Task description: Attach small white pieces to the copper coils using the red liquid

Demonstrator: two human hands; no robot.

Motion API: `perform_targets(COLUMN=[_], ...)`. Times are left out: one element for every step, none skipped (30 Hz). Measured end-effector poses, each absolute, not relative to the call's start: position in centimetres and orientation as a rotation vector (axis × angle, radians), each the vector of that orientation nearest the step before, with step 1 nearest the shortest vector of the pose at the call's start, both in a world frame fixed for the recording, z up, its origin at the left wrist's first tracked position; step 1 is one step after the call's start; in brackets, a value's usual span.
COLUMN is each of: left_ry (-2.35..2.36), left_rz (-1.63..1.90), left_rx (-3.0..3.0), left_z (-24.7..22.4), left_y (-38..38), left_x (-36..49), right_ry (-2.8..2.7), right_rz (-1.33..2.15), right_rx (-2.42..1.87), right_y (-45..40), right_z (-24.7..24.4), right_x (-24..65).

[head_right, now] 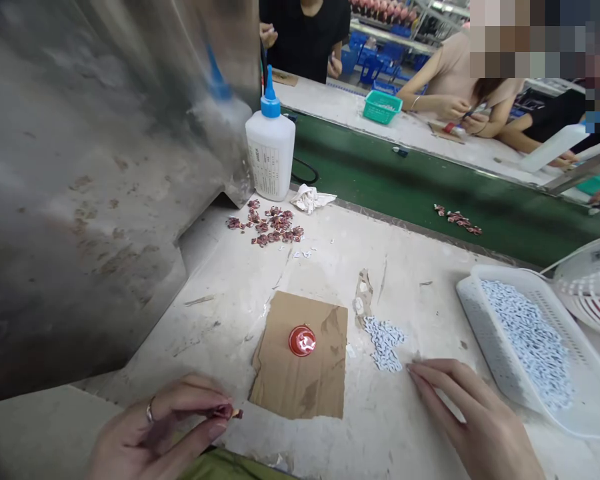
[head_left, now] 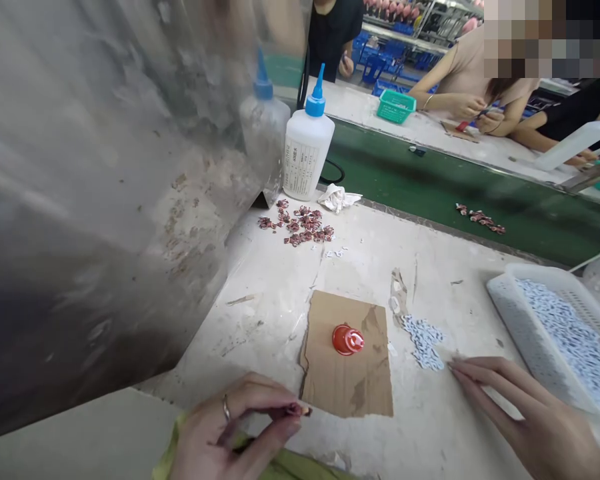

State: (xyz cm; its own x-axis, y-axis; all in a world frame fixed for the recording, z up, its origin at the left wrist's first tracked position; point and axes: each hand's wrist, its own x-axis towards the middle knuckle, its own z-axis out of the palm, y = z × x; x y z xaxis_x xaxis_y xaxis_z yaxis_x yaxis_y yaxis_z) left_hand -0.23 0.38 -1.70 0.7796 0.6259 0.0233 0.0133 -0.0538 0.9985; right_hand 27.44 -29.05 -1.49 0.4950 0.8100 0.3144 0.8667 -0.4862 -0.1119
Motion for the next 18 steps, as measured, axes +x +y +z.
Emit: perform_targets(left_ry=[0.562,0.604,0.637,0.659,0.665,0.668,0.657,0.657,0.673,0.698,0.699,0.696,0.69,0.687,0.668,0.651,0.639,0.63], left_rz=[0.522,0.5,0.482,0.47,0.463,0.459,0.45,0.441,0.437,0.433,0.432,0.44,0.453,0.469,0.47,0.462,0.455,0.448], left_rx=[1.564,1.553,1.529,1.498,1.467,1.437,1.412,1.38,1.339,1.298,1.275,1.267,1.268,1.272,1.277,1.277,1.271,1.269], left_z=[-1.6,-1.5,-1.4,-1.3,-1.2,-1.1,-1.0,-1.0,-0.9,-0.9,-0.8,-0.7,-0.7,-0.6,-0.6,-0.6,-0.6,-0.6], left_y=[0.4,0.5,0.5,0.5,0.4,0.4,0.3,0.2,0.1,-0.1,-0.2,-0.3,-0.4,-0.4,-0.3,-0.2,0.0,0.1], left_x=[-0.3,-0.3,-0.3,-0.3,-0.2,-0.1,0.0,0.2,0.4,0.6,0.8,0.9,1.1,1.2,1.3,1.3,1.3,1.3], right_ry=[-1.457,-1.465,-1.452,-1.42,-1.38,-1.344,-1.324,-1.322,-1.336,-1.365,-1.411,-1.466,-1.521,-1.577,-1.615,-1.629,-1.609,-1.55], right_rz=[-0.286,-0.251,-0.208,-0.167,-0.137,-0.118,-0.102,-0.093,-0.085,-0.093,-0.116,-0.16,-0.217,-0.273,-0.319,-0.343,-0.342,-0.32], right_rx=[-2.484,-2.492,-2.507,-2.517,-2.513,-2.5,-2.483,-2.467,-2.457,-2.452,-2.456,-2.464,-2.472,-2.474,-2.476,-2.473,-2.465,-2.465], right_y=[-29.3,-29.5,-29.6,-29.6,-29.5,-29.4,-29.1,-28.9,-28.7,-28.6,-28.6,-28.8,-29.0,-29.3,-29.6,-29.9,-30.1,-30.2], right_z=[-1.4,-1.4,-1.4,-1.4,-1.3,-1.3,-1.2,-1.2,-1.2,-1.2,-1.3,-1.5,-1.7,-2.0,-2.3,-2.6,-2.8,-3.0], right_x=[27.5,27.6,27.6,27.7,27.8,27.8,27.9,27.9,28.0,28.1,28.2,28.2,28.2,28.2,28.1,28.1,28.0,27.9])
